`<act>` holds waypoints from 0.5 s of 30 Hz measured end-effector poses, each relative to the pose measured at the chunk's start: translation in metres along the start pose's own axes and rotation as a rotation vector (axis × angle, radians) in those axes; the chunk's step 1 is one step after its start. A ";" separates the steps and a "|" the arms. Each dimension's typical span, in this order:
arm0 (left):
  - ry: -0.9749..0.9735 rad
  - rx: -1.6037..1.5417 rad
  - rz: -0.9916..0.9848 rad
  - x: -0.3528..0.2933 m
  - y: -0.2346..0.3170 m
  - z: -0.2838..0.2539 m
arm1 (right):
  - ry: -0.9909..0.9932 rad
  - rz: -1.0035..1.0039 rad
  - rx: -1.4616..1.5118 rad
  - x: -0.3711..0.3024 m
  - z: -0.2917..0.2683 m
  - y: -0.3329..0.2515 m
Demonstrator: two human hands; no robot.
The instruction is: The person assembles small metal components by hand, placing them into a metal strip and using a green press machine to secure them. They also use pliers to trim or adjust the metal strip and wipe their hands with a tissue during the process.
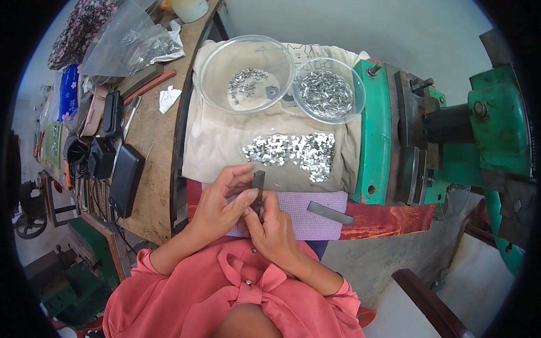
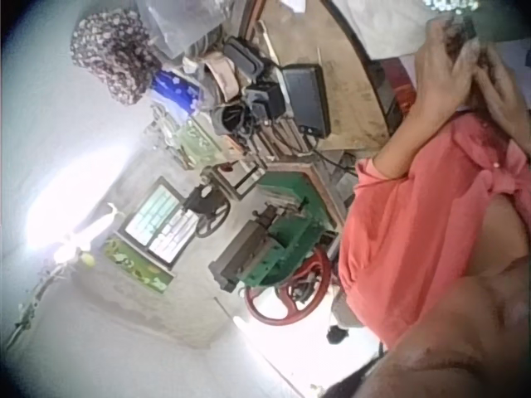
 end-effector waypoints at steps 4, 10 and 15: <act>-0.274 -0.059 -0.205 -0.003 0.020 -0.010 | -0.024 -0.001 0.232 -0.006 0.007 0.012; -0.344 0.162 -0.132 -0.003 0.014 -0.014 | -0.251 0.124 0.358 -0.018 -0.001 0.009; -0.295 0.245 -0.117 -0.001 0.017 -0.002 | -0.260 0.250 0.389 -0.023 -0.013 -0.007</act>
Point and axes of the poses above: each hand's wrist, its own x-axis towards the middle knuckle, its own z-axis out of the palm, y = z × x, the point moved 1 cm from there along x, towards the middle knuckle
